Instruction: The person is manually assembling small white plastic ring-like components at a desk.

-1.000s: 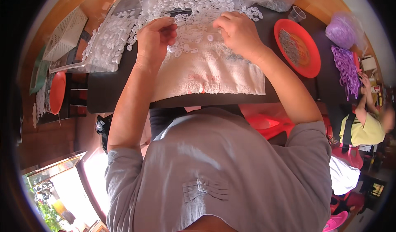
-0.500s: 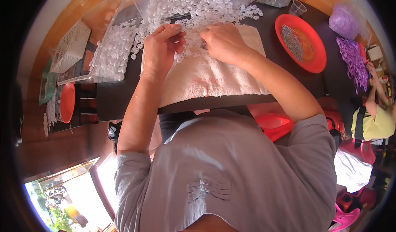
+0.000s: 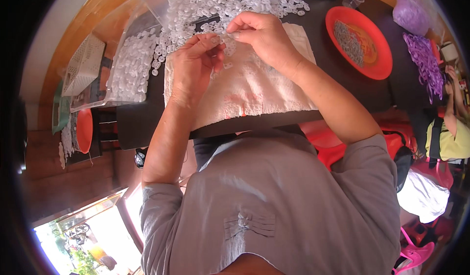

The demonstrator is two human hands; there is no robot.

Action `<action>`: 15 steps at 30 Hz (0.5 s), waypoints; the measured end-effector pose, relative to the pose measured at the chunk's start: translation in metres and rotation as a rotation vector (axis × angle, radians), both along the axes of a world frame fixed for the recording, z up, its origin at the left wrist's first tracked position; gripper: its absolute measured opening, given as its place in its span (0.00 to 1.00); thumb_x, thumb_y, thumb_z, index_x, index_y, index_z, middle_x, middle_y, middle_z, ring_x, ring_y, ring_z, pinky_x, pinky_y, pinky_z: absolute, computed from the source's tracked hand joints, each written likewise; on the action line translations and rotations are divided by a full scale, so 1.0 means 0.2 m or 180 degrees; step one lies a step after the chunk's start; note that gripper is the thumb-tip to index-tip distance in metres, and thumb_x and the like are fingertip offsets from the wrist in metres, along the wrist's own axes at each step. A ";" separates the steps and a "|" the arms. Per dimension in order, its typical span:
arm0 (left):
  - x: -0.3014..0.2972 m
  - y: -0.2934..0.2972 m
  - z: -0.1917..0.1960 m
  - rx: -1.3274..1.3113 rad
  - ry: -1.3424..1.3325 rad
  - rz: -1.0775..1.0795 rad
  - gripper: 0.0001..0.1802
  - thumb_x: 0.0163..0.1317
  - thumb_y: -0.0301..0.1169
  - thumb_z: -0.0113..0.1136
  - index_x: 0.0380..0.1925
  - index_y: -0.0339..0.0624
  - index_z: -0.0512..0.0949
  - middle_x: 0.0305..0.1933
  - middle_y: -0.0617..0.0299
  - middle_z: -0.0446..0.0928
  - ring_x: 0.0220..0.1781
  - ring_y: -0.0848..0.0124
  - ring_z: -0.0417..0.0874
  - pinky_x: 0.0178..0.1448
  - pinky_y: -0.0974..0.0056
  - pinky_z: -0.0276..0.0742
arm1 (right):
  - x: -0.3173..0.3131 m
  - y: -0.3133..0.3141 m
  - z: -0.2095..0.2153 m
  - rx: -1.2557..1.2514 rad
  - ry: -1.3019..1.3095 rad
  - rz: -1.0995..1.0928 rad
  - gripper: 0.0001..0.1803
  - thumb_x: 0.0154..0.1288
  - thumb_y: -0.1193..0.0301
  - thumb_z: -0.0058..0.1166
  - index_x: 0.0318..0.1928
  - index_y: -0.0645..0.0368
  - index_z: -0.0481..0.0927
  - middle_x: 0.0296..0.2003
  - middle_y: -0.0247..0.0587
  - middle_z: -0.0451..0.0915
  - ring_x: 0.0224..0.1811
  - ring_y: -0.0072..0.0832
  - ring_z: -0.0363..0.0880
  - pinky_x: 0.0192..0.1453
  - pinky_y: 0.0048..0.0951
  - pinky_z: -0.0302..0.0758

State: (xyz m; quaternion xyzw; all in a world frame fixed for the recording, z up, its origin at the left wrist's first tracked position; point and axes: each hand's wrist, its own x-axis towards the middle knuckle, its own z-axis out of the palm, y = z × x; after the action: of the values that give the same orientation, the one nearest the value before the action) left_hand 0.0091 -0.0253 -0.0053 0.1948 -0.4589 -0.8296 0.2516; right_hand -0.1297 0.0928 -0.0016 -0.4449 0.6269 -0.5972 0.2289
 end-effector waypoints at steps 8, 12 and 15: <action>0.01 0.02 0.02 -0.0056 -0.0079 -0.0155 0.05 0.60 0.21 0.56 0.36 0.30 0.75 0.29 0.52 0.79 0.23 0.70 0.79 0.21 0.69 0.71 | 0.01 0.00 0.01 -0.0125 0.1005 0.0074 0.06 0.62 0.80 0.51 0.40 0.65 0.78 0.32 0.31 0.79 0.35 0.17 0.73 0.42 0.22 0.72; 0.01 0.02 0.00 -0.0101 -0.0184 -0.0193 0.07 0.63 0.23 0.55 0.38 0.30 0.75 0.30 0.54 0.79 0.24 0.70 0.78 0.24 0.69 0.71 | 0.01 -0.03 0.00 -0.0351 0.1923 -0.0058 0.06 0.60 0.82 0.50 0.39 0.64 0.75 0.31 0.38 0.78 0.34 0.27 0.76 0.41 0.26 0.73; 0.01 0.03 0.00 -0.0085 -0.0187 -0.0073 0.05 0.60 0.20 0.56 0.35 0.30 0.76 0.28 0.53 0.79 0.21 0.70 0.78 0.20 0.69 0.70 | 0.00 -0.05 -0.01 -0.0569 0.2358 0.0016 0.07 0.59 0.83 0.48 0.39 0.64 0.74 0.32 0.41 0.77 0.34 0.33 0.77 0.41 0.28 0.73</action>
State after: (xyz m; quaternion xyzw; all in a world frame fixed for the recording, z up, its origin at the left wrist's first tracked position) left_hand 0.0102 -0.0196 -0.0051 0.2104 -0.4793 -0.8202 0.2311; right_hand -0.1298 0.0822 -0.0043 -0.6503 0.6115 -0.4477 -0.0514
